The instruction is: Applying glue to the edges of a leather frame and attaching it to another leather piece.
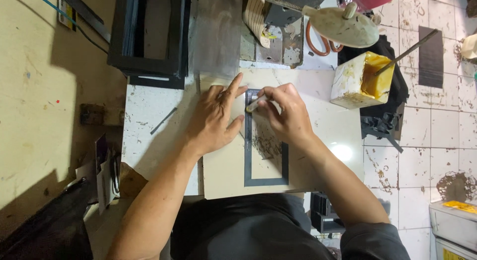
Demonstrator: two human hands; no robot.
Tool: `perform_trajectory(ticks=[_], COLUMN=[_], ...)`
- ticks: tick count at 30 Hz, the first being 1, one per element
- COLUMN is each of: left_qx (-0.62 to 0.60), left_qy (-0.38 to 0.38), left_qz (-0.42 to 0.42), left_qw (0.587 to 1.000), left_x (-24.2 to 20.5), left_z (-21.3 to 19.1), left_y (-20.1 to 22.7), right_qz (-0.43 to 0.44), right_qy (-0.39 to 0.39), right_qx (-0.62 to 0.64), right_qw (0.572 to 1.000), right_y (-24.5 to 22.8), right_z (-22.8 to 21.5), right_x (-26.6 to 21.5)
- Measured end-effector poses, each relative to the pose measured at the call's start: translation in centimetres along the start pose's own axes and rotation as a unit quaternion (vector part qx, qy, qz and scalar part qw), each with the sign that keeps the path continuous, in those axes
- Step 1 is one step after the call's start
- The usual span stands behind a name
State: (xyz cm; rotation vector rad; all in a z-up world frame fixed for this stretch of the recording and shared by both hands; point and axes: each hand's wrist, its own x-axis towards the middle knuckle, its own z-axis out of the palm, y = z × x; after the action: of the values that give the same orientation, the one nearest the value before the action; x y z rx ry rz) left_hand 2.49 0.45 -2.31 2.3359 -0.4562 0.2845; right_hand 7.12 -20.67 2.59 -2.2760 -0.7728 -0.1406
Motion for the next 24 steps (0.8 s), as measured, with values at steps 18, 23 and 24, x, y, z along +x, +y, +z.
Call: perform_trajectory(ticks=[18, 23, 24], left_qx=[0.019, 0.014, 0.007], left_qy=[0.018, 0.025, 0.021], left_qz=[0.007, 0.018, 0.017], left_qw=[1.000, 0.999, 1.000], left_x=[-0.4, -0.5, -0.6], left_z=[1.6, 2.0, 2.0], left_y=[-1.3, -1.7, -1.7], right_qz=[-0.158, -0.173, -0.185], right_qy=[-0.086, -0.104, -0.107], right_qx=[-0.046, -0.083, -0.099], right_qw=[0.983, 0.976, 0.972], right_y=[-3.1, -4.5, -4.5], right_z=[-0.3, -1.0, -0.9], right_x=[-9.4, -11.4, -11.9])
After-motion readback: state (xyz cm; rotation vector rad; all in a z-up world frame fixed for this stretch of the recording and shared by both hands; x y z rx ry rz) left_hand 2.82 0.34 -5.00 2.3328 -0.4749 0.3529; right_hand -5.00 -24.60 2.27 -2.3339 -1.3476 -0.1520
